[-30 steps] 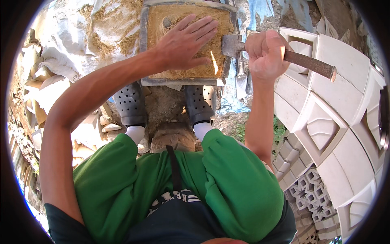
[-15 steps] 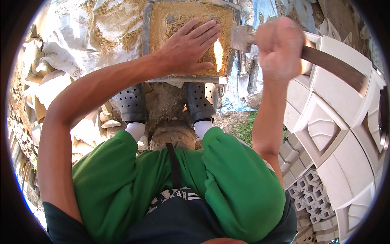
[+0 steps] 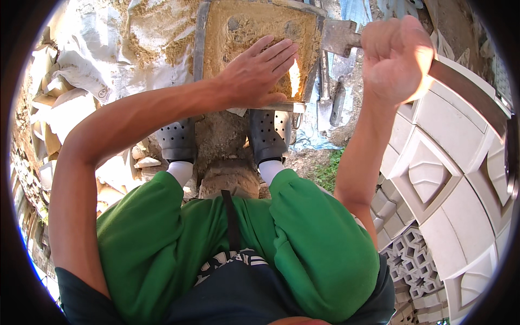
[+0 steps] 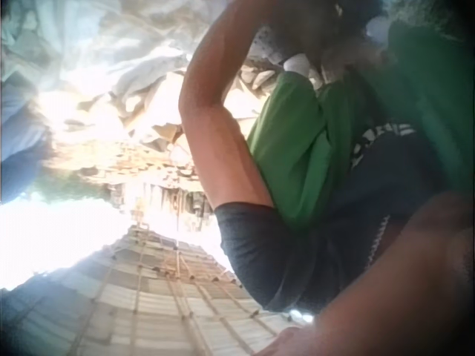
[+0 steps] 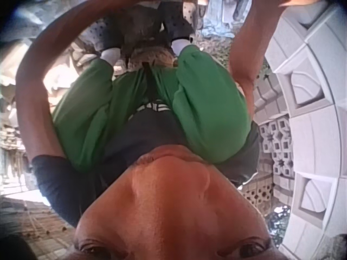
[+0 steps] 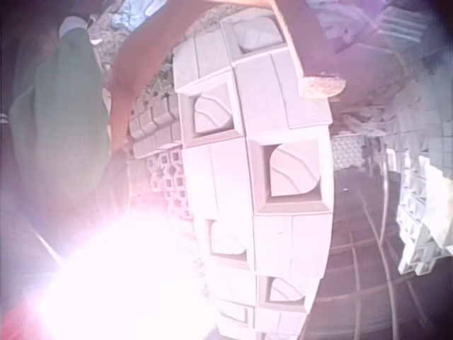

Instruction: The person uses a wooden mallet to repeatedly tap and compact sand into a square metal mold positioned on the ground.

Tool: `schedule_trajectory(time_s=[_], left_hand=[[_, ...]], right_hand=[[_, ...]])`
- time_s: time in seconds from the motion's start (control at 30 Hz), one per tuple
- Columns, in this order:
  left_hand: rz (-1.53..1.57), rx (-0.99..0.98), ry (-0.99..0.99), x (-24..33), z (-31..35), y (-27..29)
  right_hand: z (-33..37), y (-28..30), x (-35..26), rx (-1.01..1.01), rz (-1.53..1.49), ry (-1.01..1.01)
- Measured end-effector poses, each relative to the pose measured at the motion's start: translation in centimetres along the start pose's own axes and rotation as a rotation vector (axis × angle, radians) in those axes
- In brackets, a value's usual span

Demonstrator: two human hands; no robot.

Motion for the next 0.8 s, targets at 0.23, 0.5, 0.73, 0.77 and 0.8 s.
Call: schedule_trajectory(time_s=[0.23, 0.5, 0.73, 0.77, 0.8], left_hand=[[0.037, -0.007, 0.023, 0.3, 0.2, -0.3], [0.037, -0.004, 0.044, 0.7, -0.3, -0.4], [0.011, 0.026, 0.061, 1.2, -0.1, -0.4], [0.012, 0.034, 0.059, 1.3, -0.2, -0.3], [0.019, 0.039, 0.030, 1.9, -0.9, -0.2]], right_hand=[[-0.5, -1.3, 2.0, 0.140, 0.219, -0.022], [-2.3, -0.3, 5.3, 0.140, 0.155, 0.012], [-2.1, -1.2, 0.6, 0.198, 0.075, 0.042], [-2.0, -0.7, 2.4, 0.166, 0.192, 0.059], [-1.7, 1.3, 6.4, 0.156, 0.192, 0.066]])
Point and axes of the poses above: each hand's wrist, its own z-axis away from the middle knuckle, its own y-axis out of the back of the hand, x = y × z, the point moved 6 cm from there along -z, towards the middle knuckle, and after that the axes turned 8 degrees about -y, right-handed, at the moved point
